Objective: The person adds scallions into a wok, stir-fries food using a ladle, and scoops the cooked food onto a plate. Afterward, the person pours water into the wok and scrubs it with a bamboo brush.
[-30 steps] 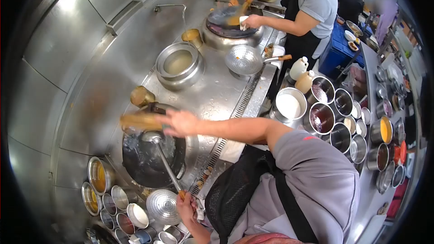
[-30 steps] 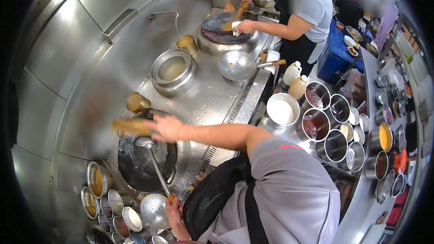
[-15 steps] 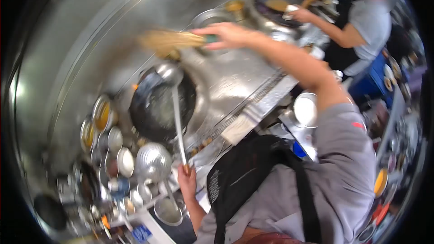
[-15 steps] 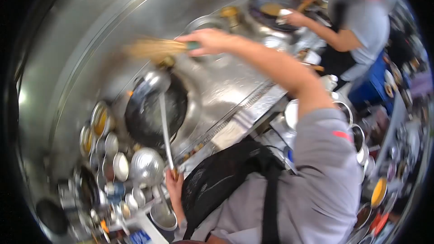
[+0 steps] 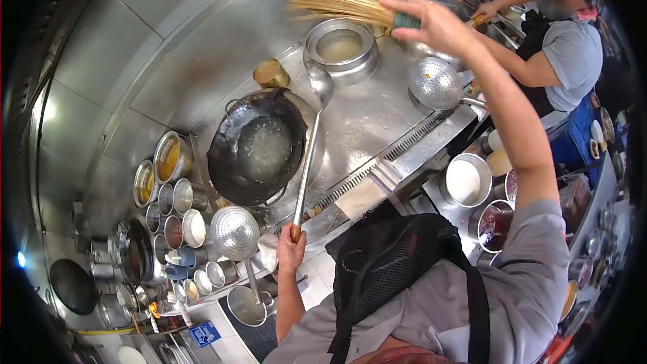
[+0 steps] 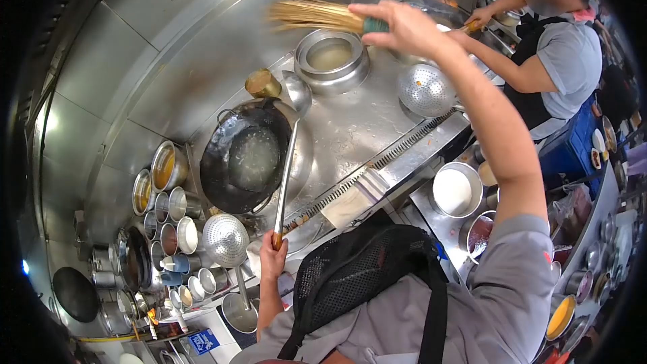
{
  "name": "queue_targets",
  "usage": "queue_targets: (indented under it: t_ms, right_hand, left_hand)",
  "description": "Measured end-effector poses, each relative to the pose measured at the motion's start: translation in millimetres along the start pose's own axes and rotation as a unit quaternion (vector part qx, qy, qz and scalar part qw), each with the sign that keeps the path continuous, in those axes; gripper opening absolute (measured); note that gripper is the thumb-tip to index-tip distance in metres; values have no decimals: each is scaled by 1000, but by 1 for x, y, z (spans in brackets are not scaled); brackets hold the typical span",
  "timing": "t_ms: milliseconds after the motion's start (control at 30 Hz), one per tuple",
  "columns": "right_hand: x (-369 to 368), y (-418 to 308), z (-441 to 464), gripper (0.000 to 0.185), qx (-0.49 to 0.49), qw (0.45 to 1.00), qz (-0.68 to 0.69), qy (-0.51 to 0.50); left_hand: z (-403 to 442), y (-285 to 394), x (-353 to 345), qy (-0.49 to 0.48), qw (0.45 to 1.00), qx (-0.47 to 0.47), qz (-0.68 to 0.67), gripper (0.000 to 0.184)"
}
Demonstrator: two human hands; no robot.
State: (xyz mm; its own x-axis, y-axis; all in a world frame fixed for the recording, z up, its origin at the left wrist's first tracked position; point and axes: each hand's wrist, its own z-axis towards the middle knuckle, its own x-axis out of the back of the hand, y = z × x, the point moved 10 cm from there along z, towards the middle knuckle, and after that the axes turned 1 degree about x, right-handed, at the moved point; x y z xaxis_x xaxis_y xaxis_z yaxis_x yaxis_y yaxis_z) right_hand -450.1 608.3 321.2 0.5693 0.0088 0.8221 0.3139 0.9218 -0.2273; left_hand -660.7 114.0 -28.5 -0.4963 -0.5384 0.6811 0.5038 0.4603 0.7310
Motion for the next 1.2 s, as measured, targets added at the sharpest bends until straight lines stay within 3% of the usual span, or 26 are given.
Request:
queue_targets:
  t_ms: [33,67,100,133,233,300,333,400,433,467,500,567,700,767,800,833,900,933,967,1000,1033,1100,1167,1200]
  right_hand:
    - [-28,8,-11,63,99,992,65,52]
    - [-64,10,-23,67,114,992,34,-50]
    - [-90,0,-38,70,11,966,-96,-239]
    - [-112,1,-49,68,32,941,-175,-289]
    - [-148,29,-71,64,49,927,-185,-323]
    - [-141,56,-77,67,-59,979,-90,-171]
    - [-160,54,-88,67,-48,978,-82,-184]
    - [-150,50,-102,67,-86,991,100,10]
    - [-161,36,-112,67,-79,992,101,1]
    - [-184,38,-132,67,-239,932,271,-31]
    - [-213,31,-161,67,-388,816,423,-62]
    - [-264,10,-190,68,-409,732,544,-28]
    - [-306,-41,-199,67,-415,767,480,-100]
    - [-306,-73,-178,63,-328,844,401,-138]
    - [-308,-87,-163,60,-270,884,365,-110]
    - [-316,-97,-154,60,-268,885,363,-112]
    - [-313,-151,-114,60,-170,927,317,-101]
    - [-310,-183,-96,59,-102,953,274,-82]
    - [-332,-206,-87,58,-99,944,287,-130]
    - [-334,-244,-74,60,-58,953,244,-167]
    - [-349,-278,-64,59,8,957,214,-196]
    - [-391,-338,-53,58,120,946,103,-284]
    - [-436,-376,-41,58,226,927,47,-295]
    - [-451,-377,-28,57,225,927,5,-299]
  left_hand:
    - [-3,7,0,0,1000,-1,-2,43]
    - [-2,15,-5,-26,1000,16,-7,42]
    - [-4,19,-11,-51,998,37,-11,41]
    - [-10,16,-13,-60,996,62,-28,40]
    - [-20,5,-2,-47,993,75,-71,40]
    - [-20,9,18,-10,998,51,-22,44]
    - [-22,8,31,19,998,58,3,46]
    - [-26,-3,53,52,992,94,62,51]
    - [-27,-10,63,58,987,120,95,53]
    - [-27,-13,75,67,979,140,132,54]
    - [-26,-24,84,81,972,138,174,56]
    - [-23,-46,96,55,951,159,259,52]
    - [-7,-61,124,28,912,176,368,52]
    - [-2,-65,142,85,892,119,428,54]
    - [1,-80,145,62,895,143,419,52]
    - [2,-97,150,62,896,144,416,52]
    - [11,-149,132,-2,987,103,121,58]
    - [13,-162,131,27,996,13,78,56]
    - [10,-158,138,27,997,10,74,56]
    - [1,-172,127,-43,953,186,-237,53]
    - [-19,-166,101,-110,780,339,-515,51]
    - [-27,-160,101,-101,755,325,-561,49]
    - [-28,-158,102,-93,723,305,-613,47]
    - [-31,-157,104,-98,691,298,-651,50]
